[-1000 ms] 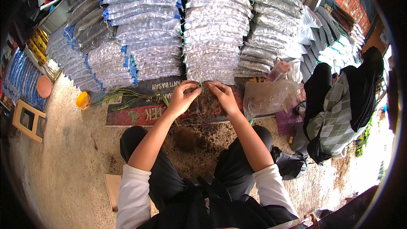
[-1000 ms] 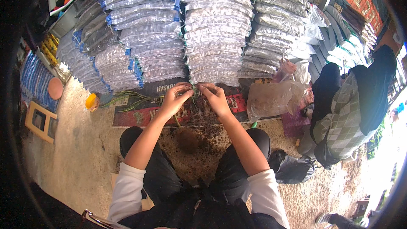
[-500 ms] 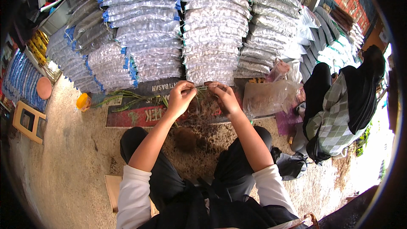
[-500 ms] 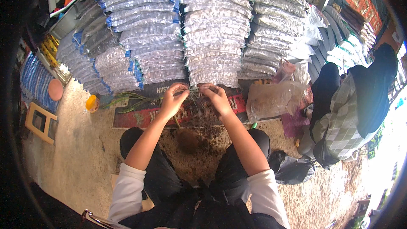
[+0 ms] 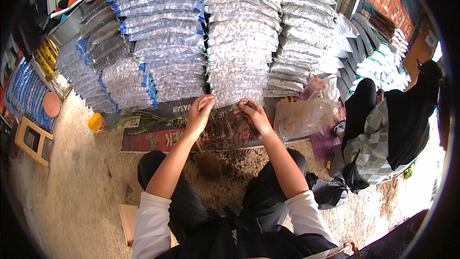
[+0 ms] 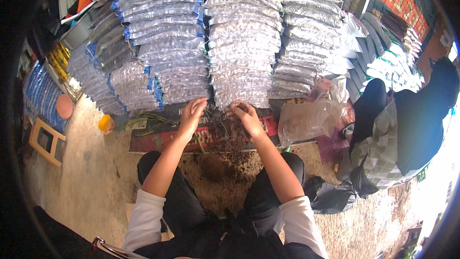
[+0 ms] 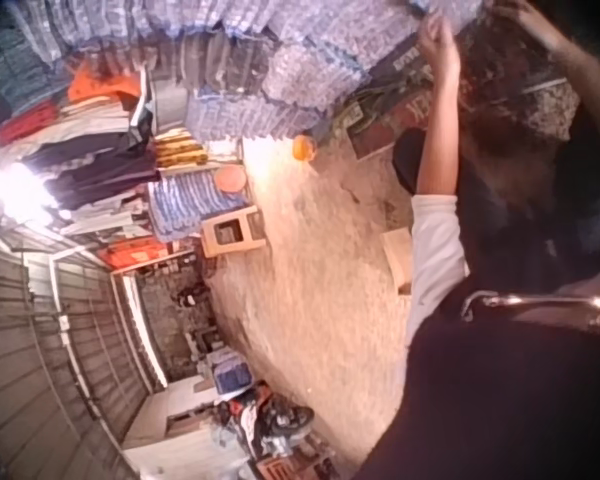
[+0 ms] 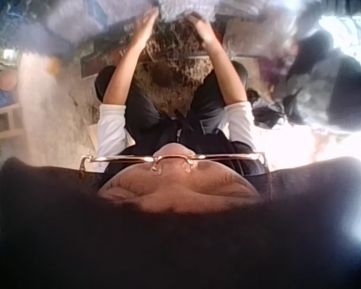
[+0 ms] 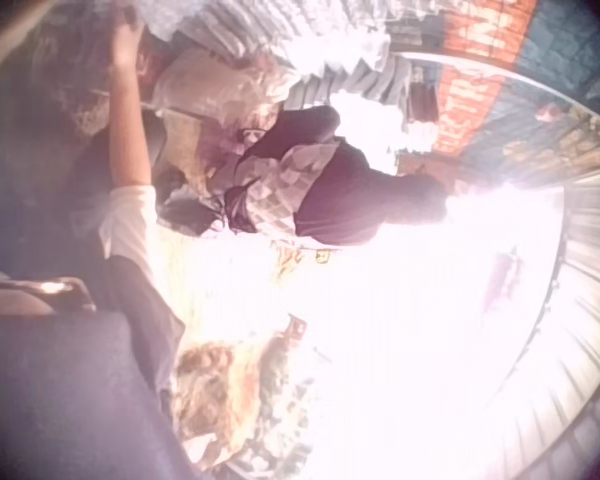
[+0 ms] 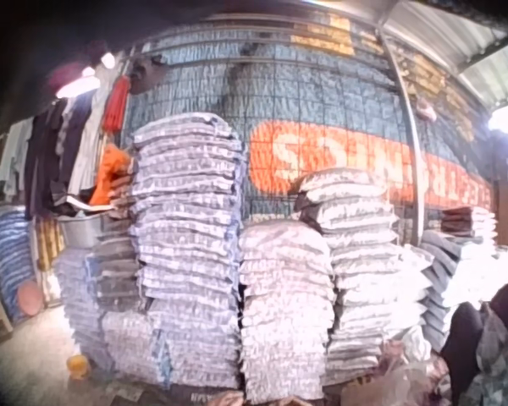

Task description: The person sits on the floor and wraps a plant's root ball with fibrous material, then secures it with string. The person repeatedly adjusts the wrapping and ties the string to hold the material in place.

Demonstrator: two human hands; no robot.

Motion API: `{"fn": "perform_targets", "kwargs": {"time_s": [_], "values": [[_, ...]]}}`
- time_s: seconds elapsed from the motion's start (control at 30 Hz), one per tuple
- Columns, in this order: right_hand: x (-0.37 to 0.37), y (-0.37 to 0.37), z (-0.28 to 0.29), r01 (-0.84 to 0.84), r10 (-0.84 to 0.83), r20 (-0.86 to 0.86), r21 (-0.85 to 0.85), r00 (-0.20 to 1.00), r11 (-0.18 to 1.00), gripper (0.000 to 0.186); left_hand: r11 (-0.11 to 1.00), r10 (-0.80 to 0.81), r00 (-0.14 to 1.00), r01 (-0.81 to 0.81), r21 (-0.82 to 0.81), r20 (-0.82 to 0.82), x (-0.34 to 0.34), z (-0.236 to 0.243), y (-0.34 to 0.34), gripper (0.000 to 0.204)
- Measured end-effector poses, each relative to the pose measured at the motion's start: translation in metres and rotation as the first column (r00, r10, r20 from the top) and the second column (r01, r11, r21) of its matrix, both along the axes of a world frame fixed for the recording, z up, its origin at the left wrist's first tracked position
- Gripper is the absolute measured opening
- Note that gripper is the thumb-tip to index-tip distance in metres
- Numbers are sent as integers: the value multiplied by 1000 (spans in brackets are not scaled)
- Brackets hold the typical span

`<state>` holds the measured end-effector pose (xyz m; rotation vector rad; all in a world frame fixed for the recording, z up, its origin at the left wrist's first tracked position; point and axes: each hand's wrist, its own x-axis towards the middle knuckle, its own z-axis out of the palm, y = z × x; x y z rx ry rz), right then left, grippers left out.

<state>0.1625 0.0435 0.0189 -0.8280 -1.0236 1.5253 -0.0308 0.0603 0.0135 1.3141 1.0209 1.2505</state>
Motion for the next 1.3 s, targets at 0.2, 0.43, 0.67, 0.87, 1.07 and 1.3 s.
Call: {"fn": "perform_targets", "kwargs": {"time_s": [0.2, 0.43, 0.67, 0.87, 1.07, 1.3], "values": [[-4, -1, -7, -19, 3, 145, 105, 989, 994, 13, 955, -43, 926, 148, 256, -375, 12, 1, -13, 26], [-1, -1, -3, -31, 26, -55, -98, 998, 995, 12, 980, 50, 938, 21, 200, -343, 7, -9, -6, 22], [1, 2, -13, 6, -9, 81, 48, 997, 999, 13, 979, -48, 941, 110, 169, -334, 15, 4, -12, 23], [-2, 1, -11, -30, 28, 101, 22, 994, 999, 13, 964, -101, 953, 165, 209, -287, 16, -4, -10, 18], [-3, 0, -9, -16, 16, 9, -17, 1000, 1000, 13, 930, -6, 946, 124, 345, -323, 17, -10, -7, 16], [0, -3, 1, -20, -15, -183, -190, 983, 982, 10, 884, 147, 905, 61, 463, -400, 18, -11, -6, 16]]}}
